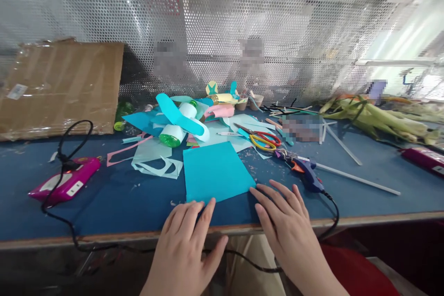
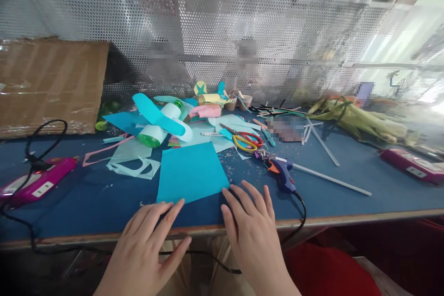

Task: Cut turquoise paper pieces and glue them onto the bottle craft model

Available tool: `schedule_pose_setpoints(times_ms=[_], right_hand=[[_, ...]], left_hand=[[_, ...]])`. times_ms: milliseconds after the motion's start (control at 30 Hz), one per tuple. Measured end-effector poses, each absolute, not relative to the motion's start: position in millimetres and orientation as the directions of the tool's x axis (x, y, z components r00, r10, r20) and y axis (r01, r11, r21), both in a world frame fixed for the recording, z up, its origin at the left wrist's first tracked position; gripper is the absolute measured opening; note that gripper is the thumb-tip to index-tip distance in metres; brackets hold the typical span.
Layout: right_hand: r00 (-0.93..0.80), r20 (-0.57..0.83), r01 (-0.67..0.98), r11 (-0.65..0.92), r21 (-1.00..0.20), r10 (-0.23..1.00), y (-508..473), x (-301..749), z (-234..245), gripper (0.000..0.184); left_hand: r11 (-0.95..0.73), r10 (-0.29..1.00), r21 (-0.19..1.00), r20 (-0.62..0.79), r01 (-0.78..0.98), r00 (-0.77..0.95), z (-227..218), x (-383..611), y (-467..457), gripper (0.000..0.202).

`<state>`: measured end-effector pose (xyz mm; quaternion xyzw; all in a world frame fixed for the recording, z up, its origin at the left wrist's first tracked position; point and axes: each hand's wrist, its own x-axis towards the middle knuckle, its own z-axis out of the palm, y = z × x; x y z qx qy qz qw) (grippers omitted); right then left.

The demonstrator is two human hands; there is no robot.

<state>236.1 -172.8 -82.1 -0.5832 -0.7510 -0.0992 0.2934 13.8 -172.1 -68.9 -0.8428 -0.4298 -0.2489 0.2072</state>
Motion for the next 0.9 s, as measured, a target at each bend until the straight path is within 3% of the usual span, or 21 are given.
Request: schedule_pose_setpoints(times_ms=[300, 600, 900], right_hand=[[-0.118, 0.552, 0.953, 0.251, -0.171, 0.825, -172.5, 235.3, -80.8, 0.035], [-0.123, 0.566, 0.949, 0.263, -0.173, 0.815, -173.5, 237.3, -83.4, 0.035], [-0.133, 0.537, 0.942, 0.275, -0.193, 0.833, -173.7, 239.1, -83.6, 0.036]], left_hand=[[-0.603, 0.560, -0.041, 0.690, 0.796, 0.460, -65.3, -5.8, -178.2, 0.019], [-0.598, 0.609, 0.031, 0.668, 0.801, 0.428, -70.8, -21.1, -182.5, 0.022], [-0.599, 0.598, -0.067, 0.625, 0.798, 0.502, -70.8, -18.5, -180.5, 0.019]])
